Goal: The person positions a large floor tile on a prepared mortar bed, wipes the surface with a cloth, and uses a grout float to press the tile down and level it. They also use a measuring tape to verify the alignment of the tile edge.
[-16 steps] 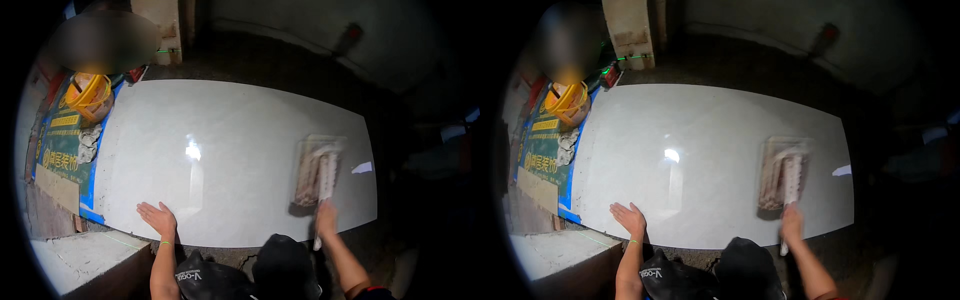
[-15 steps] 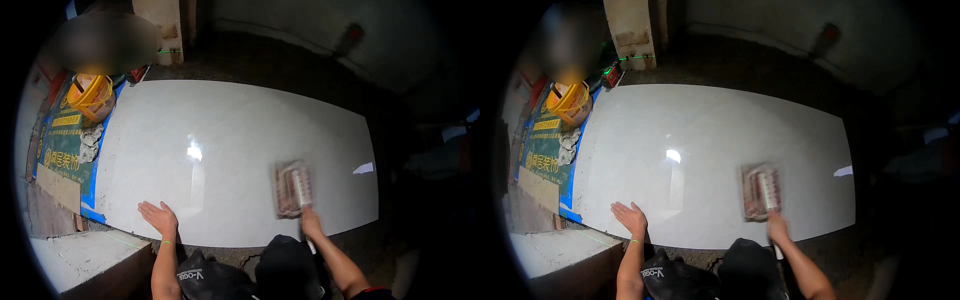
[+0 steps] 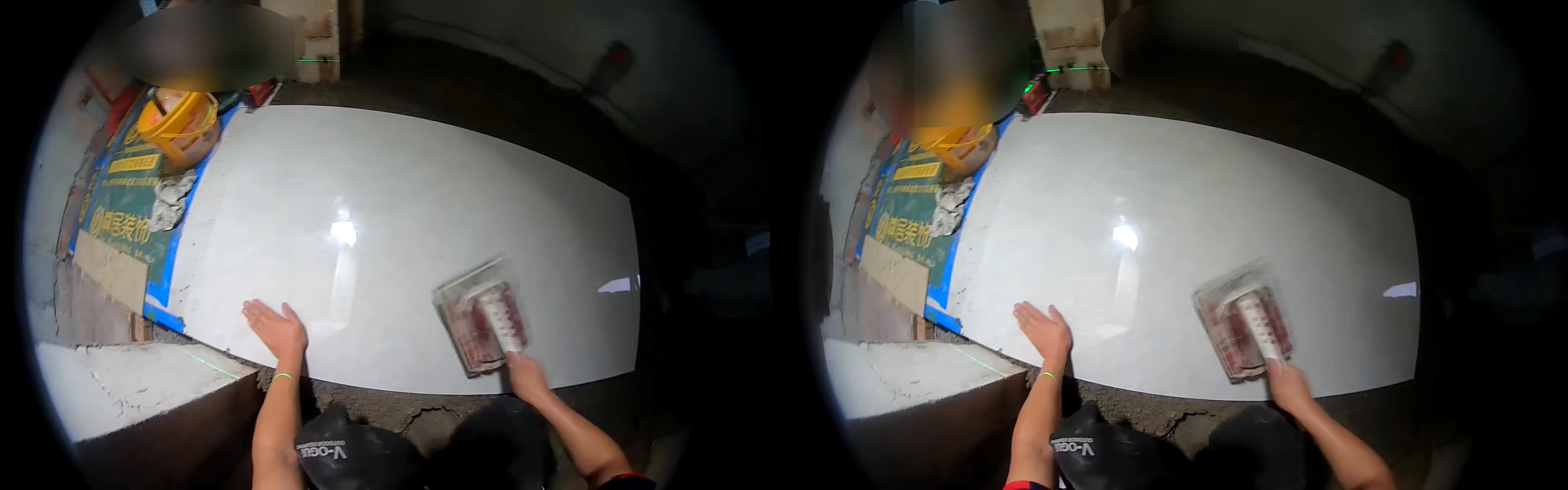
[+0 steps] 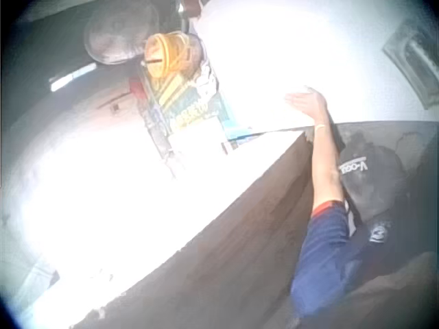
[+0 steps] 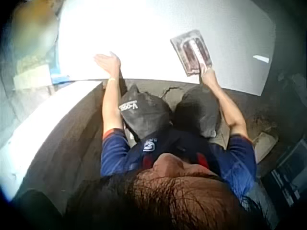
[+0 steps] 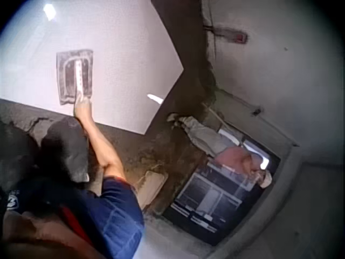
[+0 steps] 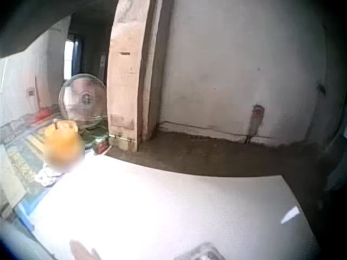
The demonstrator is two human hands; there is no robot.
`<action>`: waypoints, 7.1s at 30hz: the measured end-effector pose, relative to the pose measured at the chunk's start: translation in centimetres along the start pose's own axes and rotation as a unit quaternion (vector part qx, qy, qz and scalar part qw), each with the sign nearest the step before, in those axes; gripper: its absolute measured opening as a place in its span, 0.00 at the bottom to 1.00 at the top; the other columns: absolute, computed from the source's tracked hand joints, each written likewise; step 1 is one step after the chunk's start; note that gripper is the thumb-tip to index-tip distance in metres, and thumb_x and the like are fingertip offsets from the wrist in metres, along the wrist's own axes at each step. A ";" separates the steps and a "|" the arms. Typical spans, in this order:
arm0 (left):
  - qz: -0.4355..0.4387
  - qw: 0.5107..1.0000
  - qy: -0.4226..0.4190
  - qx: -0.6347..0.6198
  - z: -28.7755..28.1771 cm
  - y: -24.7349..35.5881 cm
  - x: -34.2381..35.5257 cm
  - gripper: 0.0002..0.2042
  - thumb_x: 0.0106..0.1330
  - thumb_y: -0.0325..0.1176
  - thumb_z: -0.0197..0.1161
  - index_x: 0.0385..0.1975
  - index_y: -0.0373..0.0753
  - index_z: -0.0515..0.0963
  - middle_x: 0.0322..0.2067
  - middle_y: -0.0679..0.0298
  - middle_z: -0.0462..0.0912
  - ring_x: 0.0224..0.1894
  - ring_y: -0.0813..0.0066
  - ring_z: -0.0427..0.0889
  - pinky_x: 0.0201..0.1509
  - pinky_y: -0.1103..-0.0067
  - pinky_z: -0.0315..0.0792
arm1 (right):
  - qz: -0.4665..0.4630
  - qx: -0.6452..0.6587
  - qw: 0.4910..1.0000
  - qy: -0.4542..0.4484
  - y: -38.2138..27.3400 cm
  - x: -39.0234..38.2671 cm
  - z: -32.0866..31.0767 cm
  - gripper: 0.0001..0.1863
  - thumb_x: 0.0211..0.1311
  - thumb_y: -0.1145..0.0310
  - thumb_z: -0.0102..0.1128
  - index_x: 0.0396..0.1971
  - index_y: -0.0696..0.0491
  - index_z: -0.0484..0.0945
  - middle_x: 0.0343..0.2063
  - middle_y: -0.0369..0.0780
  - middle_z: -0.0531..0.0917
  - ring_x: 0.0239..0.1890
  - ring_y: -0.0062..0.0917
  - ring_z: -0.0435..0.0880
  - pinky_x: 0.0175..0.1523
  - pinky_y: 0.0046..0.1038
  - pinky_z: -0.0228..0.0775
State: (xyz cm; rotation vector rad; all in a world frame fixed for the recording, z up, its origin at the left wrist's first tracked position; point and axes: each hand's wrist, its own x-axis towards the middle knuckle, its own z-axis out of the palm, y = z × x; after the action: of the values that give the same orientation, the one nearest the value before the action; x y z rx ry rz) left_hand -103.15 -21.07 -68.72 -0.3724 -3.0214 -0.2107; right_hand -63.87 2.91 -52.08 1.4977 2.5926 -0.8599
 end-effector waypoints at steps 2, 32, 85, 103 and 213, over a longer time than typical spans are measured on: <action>0.006 0.999 0.015 -0.048 -0.2 -0.2 0.1 0.36 0.72 0.45 0.49 0.69 0.20 0.49 0.72 0.36 0.45 0.76 0.43 0.41 0.78 0.59 0.37 | 0.077 -0.023 0.985 -0.152 -1.1 4.1 1.5 0.32 0.75 0.42 0.38 0.26 0.55 0.75 0.16 0.35 0.75 0.18 0.21 0.71 0.26 0.30 0.64; -0.047 0.996 0.004 -0.075 -1.0 -2.5 1.0 0.39 0.70 0.47 0.49 0.69 0.20 0.49 0.73 0.37 0.43 0.76 0.45 0.38 0.78 0.61 0.34 | -0.091 -0.003 0.968 -0.236 -19.7 12.1 11.3 0.37 0.72 0.42 0.40 0.31 0.67 0.80 0.31 0.62 0.81 0.40 0.60 0.80 0.45 0.45 0.71; -0.083 0.995 0.017 -0.059 0.4 -1.6 20.7 0.48 0.67 0.61 0.49 0.69 0.18 0.47 0.72 0.36 0.44 0.76 0.45 0.38 0.78 0.62 0.32 | -0.152 0.372 0.916 0.002 -29.0 32.3 -8.1 0.29 0.74 0.41 0.39 0.23 0.52 0.69 0.14 0.32 0.68 0.11 0.15 0.63 0.16 0.23 0.59; -0.093 0.993 -0.014 -0.065 -0.4 -1.2 21.2 0.48 0.67 0.60 0.50 0.69 0.18 0.46 0.72 0.37 0.43 0.77 0.47 0.37 0.79 0.63 0.31 | -0.184 0.333 0.924 0.037 -34.7 36.6 -4.3 0.28 0.75 0.44 0.42 0.24 0.53 0.70 0.12 0.34 0.68 0.11 0.20 0.67 0.16 0.28 0.61; 0.250 0.964 -0.091 0.016 0.7 48.4 -19.1 0.43 0.72 0.61 0.34 0.68 0.20 0.50 0.71 0.33 0.46 0.74 0.37 0.44 0.74 0.49 0.43 | 0.372 0.466 0.753 0.277 27.4 -5.9 -24.6 0.29 0.75 0.40 0.37 0.27 0.51 0.68 0.14 0.28 0.64 0.15 0.14 0.61 0.21 0.23 0.56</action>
State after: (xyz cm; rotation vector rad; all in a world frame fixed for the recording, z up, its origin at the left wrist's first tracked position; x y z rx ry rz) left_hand -72.76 21.09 -65.32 -1.1855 -2.9674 -0.0893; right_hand -32.52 20.40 -41.77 3.0831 1.3189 -1.8700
